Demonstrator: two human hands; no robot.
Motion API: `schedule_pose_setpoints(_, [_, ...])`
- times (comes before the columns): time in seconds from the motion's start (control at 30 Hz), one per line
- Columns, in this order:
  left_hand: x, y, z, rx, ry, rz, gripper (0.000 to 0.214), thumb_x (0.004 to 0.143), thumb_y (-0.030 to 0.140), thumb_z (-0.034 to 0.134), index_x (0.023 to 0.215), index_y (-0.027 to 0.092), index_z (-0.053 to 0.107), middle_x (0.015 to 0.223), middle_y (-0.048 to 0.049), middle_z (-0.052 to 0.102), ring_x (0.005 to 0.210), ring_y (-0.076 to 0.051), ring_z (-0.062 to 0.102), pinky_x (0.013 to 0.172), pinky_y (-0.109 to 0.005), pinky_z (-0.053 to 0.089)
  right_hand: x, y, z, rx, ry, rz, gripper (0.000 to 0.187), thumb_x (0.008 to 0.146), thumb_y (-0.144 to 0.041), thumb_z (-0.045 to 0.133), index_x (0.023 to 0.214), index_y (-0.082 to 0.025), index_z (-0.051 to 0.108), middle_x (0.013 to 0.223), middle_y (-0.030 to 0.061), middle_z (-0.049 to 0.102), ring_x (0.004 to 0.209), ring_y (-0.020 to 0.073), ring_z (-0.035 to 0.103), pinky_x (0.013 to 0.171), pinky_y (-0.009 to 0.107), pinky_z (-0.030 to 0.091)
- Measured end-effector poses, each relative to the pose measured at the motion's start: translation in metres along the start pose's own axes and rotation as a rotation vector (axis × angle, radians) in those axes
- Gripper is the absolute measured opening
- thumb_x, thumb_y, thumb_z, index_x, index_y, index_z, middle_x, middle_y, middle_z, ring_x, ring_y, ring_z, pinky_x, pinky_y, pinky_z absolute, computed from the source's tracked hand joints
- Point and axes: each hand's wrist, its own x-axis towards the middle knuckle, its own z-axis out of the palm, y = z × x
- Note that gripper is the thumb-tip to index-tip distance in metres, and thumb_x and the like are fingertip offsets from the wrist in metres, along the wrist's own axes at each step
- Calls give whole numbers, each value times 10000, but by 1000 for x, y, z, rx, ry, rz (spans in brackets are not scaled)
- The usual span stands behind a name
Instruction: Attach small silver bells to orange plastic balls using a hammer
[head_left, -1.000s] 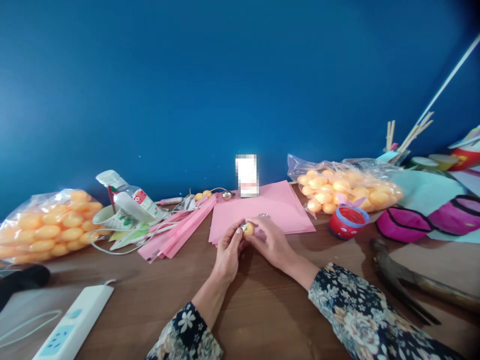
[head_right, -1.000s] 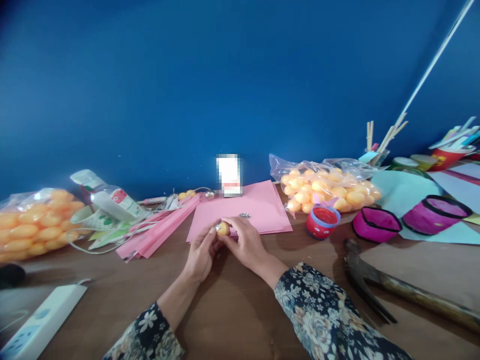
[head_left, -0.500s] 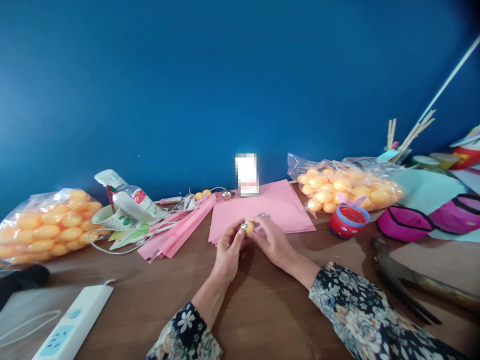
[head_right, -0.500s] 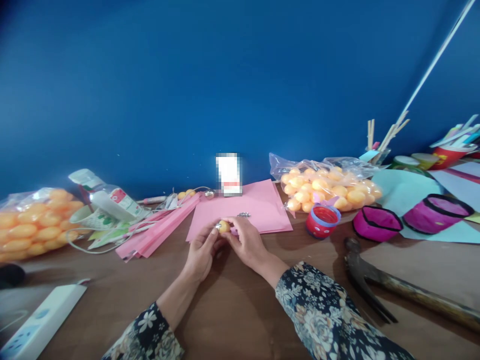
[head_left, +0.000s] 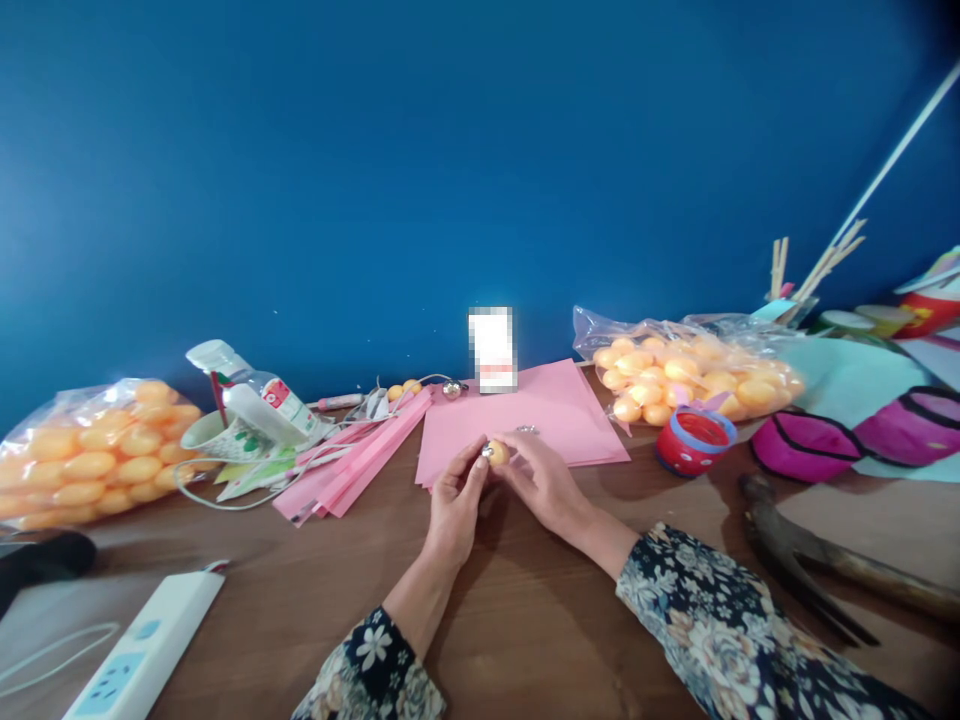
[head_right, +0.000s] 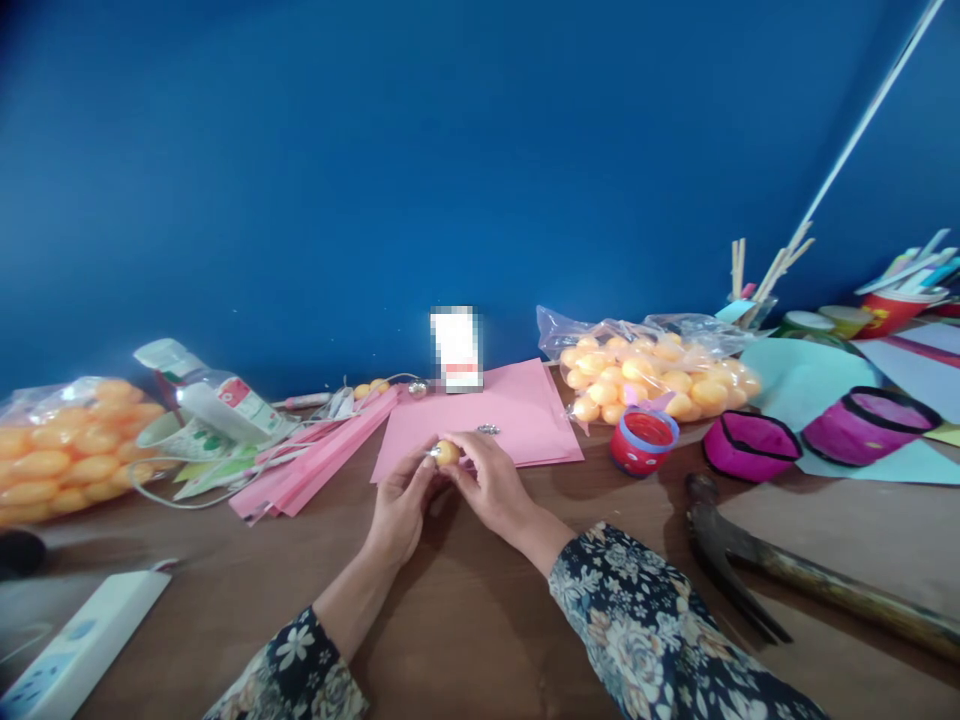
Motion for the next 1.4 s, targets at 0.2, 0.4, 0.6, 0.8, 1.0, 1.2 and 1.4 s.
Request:
schedule_pose_setpoints(0.2, [0,0,0,-37,-5,-2,400,740,333,638,1110,183,613,1244,-99,571,1126,-255,535,966,-394,420,-1,1,3,18,-3,62,274,837,-286,547,1101,-219,513,1074,66,583,920,177,584,760,305,515])
schedule_pose_setpoints(0.4, [-1,1,2,-42,10,-17,404,727,342,649,1093,174,626,1176,-101,617,1077,-246,567,924,-371,451,-1,1,5,-32,44,53,260,792,-312,608,1010,-205,515,984,53,576,869,176,575,777,327,495])
schedule_pose_setpoints(0.6, [-2,4,4,-49,25,-38,386,717,353,656,1056,169,646,1104,-95,654,1004,-225,606,868,-333,478,-2,1,7,-42,70,57,285,767,-327,633,986,-208,495,963,51,548,835,176,564,712,310,502])
schedule_pose_setpoints(0.8, [-2,5,5,-43,18,-33,402,734,372,636,1076,161,635,1026,-91,680,927,-199,629,817,-300,487,-3,-2,7,-171,99,-7,269,753,-335,648,940,-219,494,924,45,543,826,196,543,713,335,477])
schedule_pose_setpoints(1.0, [-4,7,6,-75,-13,-30,413,756,371,613,1106,152,612,978,-88,688,875,-197,641,791,-313,496,-3,-2,9,-198,90,-29,259,756,-317,653,933,-219,491,929,41,534,845,194,530,726,327,473])
schedule_pose_setpoints(1.2, [-2,4,4,-19,11,-14,377,732,360,638,1051,158,635,1013,-83,676,875,-185,633,772,-284,494,-2,-1,9,-184,94,-53,238,767,-294,634,951,-226,501,937,48,540,839,195,532,698,324,486])
schedule_pose_setpoints(1.4, [-2,4,5,-38,27,-20,360,730,362,640,1024,154,643,934,-73,688,804,-168,637,710,-259,497,-3,-2,9,-199,85,-61,236,768,-290,633,956,-231,503,946,49,548,878,206,533,749,347,476])
